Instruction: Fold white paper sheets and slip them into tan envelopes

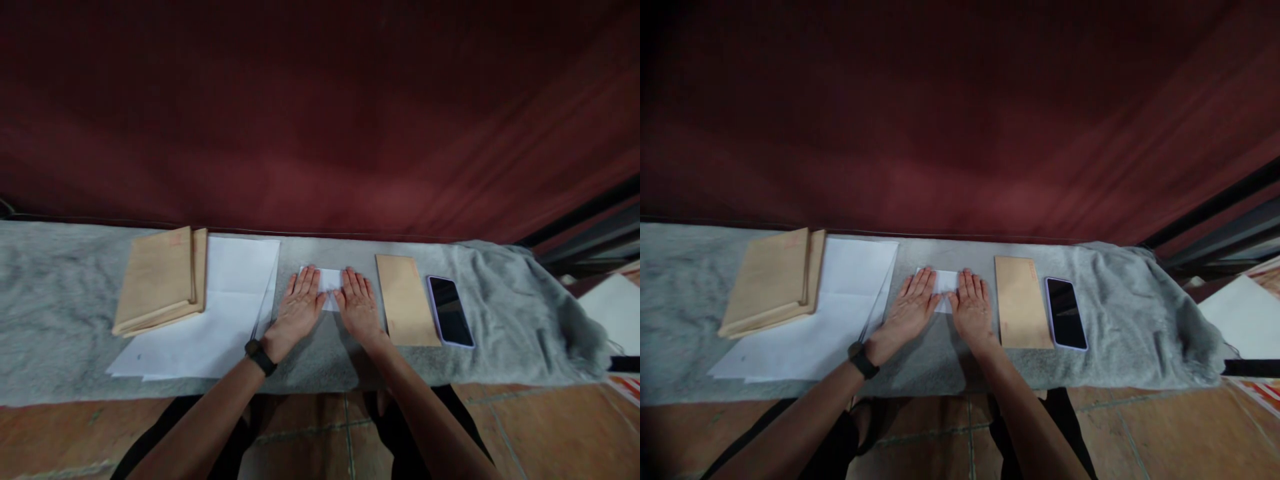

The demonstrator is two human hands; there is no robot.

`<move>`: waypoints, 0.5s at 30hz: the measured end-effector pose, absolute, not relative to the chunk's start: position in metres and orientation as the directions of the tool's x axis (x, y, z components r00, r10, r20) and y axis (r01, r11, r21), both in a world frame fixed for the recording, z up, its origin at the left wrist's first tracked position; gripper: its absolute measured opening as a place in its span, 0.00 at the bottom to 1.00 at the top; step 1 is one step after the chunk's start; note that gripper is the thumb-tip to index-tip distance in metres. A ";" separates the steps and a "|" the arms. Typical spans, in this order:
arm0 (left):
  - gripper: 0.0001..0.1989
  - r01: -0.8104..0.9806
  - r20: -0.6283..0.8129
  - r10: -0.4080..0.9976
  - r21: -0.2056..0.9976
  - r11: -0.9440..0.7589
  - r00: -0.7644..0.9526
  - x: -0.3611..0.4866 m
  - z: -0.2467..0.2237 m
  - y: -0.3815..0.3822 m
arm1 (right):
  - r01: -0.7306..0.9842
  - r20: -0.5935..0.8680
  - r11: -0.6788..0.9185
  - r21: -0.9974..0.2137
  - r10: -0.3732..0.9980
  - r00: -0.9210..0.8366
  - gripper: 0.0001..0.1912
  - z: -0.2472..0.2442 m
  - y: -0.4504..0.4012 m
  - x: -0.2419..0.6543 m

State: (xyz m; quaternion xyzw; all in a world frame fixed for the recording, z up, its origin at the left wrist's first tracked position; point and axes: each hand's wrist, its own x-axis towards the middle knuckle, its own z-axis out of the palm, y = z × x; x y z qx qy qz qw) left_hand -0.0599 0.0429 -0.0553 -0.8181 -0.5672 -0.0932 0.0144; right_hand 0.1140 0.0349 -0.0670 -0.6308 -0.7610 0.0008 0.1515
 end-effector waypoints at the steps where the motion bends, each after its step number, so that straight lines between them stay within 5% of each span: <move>1: 0.30 0.934 0.164 0.929 0.083 -0.347 0.331 -0.060 -0.055 0.043 | 0.962 0.229 0.194 -0.193 0.962 -0.148 0.30 -0.068 0.035 0.115; 15: 0.33 0.962 0.143 0.959 0.090 -0.259 0.244 -0.066 -0.053 0.049 | 0.972 0.260 0.142 -0.186 0.961 -0.091 0.32 -0.075 0.035 0.123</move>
